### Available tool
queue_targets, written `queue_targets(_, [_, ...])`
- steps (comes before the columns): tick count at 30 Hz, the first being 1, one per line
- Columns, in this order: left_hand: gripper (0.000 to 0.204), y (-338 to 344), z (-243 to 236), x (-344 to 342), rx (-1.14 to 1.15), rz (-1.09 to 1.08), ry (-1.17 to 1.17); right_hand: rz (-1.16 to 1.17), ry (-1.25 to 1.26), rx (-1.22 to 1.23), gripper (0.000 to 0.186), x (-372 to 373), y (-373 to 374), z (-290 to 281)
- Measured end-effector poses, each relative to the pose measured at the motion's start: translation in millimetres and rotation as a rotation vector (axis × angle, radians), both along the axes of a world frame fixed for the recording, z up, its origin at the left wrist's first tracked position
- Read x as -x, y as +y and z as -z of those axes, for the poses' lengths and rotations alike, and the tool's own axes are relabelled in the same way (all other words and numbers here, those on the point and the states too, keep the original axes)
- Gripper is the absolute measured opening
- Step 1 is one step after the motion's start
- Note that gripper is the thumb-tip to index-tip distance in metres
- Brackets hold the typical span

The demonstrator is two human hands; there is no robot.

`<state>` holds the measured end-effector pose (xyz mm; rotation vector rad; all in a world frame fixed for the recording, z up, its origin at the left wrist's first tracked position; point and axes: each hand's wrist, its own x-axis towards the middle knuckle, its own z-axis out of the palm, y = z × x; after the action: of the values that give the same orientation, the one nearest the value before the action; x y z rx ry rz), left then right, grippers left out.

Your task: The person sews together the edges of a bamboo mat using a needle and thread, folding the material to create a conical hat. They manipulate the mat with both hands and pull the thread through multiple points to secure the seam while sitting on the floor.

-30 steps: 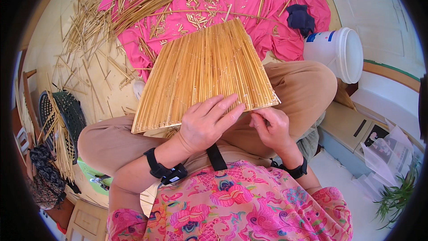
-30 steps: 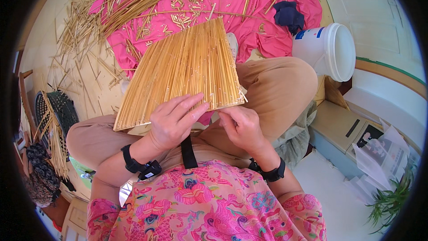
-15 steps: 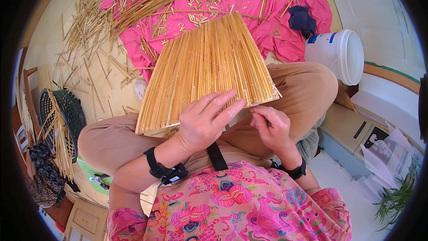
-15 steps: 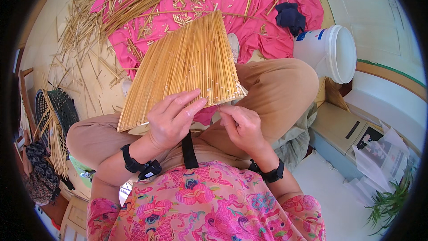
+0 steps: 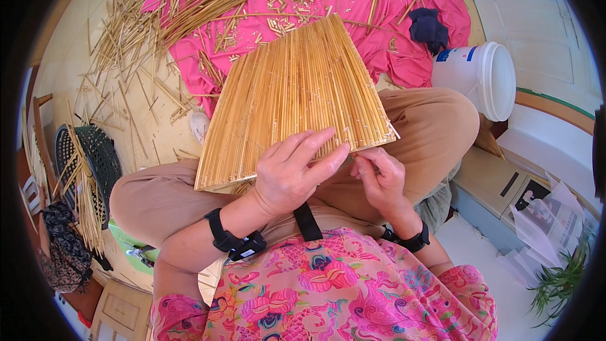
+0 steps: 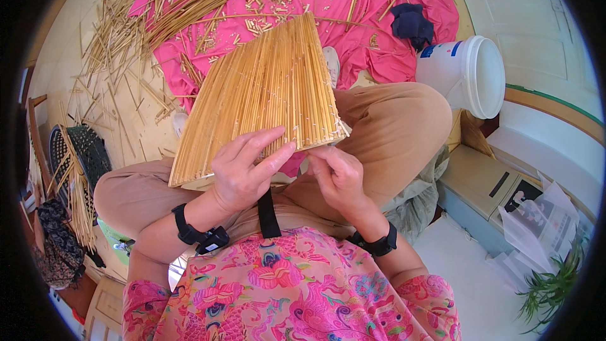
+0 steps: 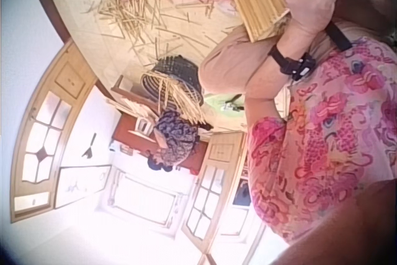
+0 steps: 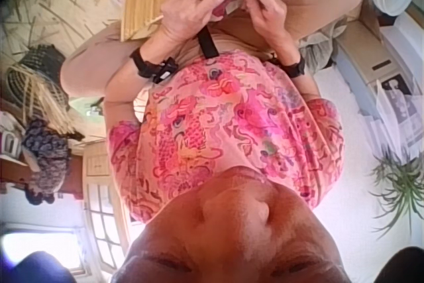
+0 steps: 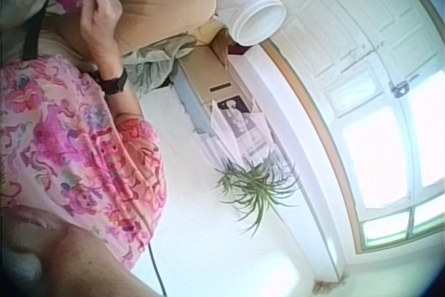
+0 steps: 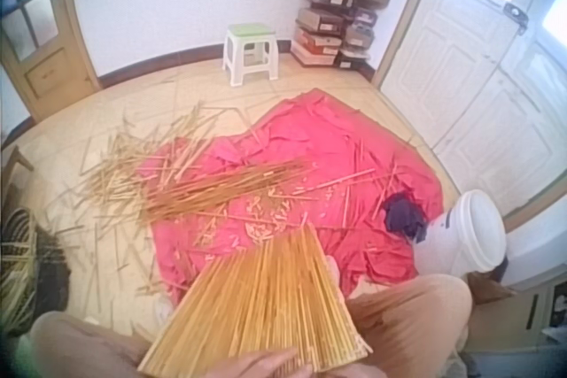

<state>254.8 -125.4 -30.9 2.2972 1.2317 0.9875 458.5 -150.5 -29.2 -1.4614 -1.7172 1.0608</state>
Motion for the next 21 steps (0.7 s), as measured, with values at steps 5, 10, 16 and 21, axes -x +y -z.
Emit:
queue_targets(5, [0.041,0.1,-0.6,-1.3,0.011,-0.014,0.007,0.051,0.054,0.063,0.011,4.0,-2.6,0.2])
queue_targets(10, [0.041,0.6,-1.6,-0.7,0.006,-0.006,0.019,0.024,0.046,0.027,0.007,2.5,-1.9,3.0])
queue_targets(16, [0.040,-1.4,-0.8,-0.5,-0.015,0.009,0.041,0.037,0.035,0.028,0.008,3.6,-0.3,-0.6])
queue_targets(21, [0.040,-2.7,0.4,-0.8,-0.035,0.015,0.056,0.045,0.053,0.041,0.009,2.9,-2.4,1.1])
